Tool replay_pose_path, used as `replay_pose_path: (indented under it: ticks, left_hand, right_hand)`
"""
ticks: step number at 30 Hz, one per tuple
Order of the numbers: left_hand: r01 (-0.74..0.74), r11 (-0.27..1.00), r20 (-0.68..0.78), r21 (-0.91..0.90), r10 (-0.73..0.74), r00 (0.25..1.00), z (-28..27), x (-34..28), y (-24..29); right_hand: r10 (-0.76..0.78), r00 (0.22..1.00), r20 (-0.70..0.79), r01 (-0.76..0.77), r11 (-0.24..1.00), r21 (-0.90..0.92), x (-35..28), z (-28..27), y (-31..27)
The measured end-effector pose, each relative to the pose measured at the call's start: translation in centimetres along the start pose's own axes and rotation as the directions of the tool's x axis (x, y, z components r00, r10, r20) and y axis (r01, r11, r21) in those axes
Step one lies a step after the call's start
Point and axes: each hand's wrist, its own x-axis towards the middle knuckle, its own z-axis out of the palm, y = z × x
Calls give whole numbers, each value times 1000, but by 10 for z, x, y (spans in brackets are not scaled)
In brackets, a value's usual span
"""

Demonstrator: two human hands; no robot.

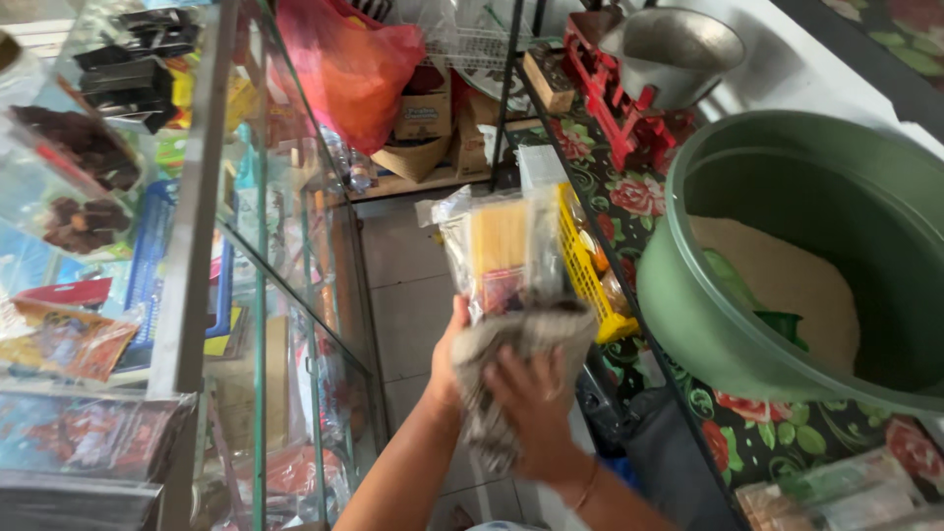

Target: The person wipes multiple packaged items and small containers with a cloth, handling them one at a time and placing them on a counter. The items include plastic-wrapped sticks and small jars, which are wiped and set down in sequence.

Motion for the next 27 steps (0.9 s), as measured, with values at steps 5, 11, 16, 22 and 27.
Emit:
replay_pose_path:
  ticks: [5, 11, 16, 22, 27]
  left_hand:
    - [118, 964, -198, 238, -71, 978, -10, 4, -37]
    - [-47, 956, -244, 291, 122, 962, 3, 16, -52]
    - [-104, 957, -296, 270, 185, 937, 17, 23, -38]
    - [-82, 927, -366, 366, 225, 903, 25, 24, -51]
    - [95, 898, -406, 431, 99, 908, 16, 42, -98]
  right_hand:
    - [244, 952, -185, -185, 940, 288, 52, -45, 59]
    - [332, 925, -187, -278, 923, 265, 42, -41, 33]
    - [165, 986, -6, -165, 986, -10, -67, -13, 6]
    - [716, 601, 355, -746, 342, 572, -165, -46, 82]
    - [720, 600, 348, -665, 207, 718, -158, -98, 118]
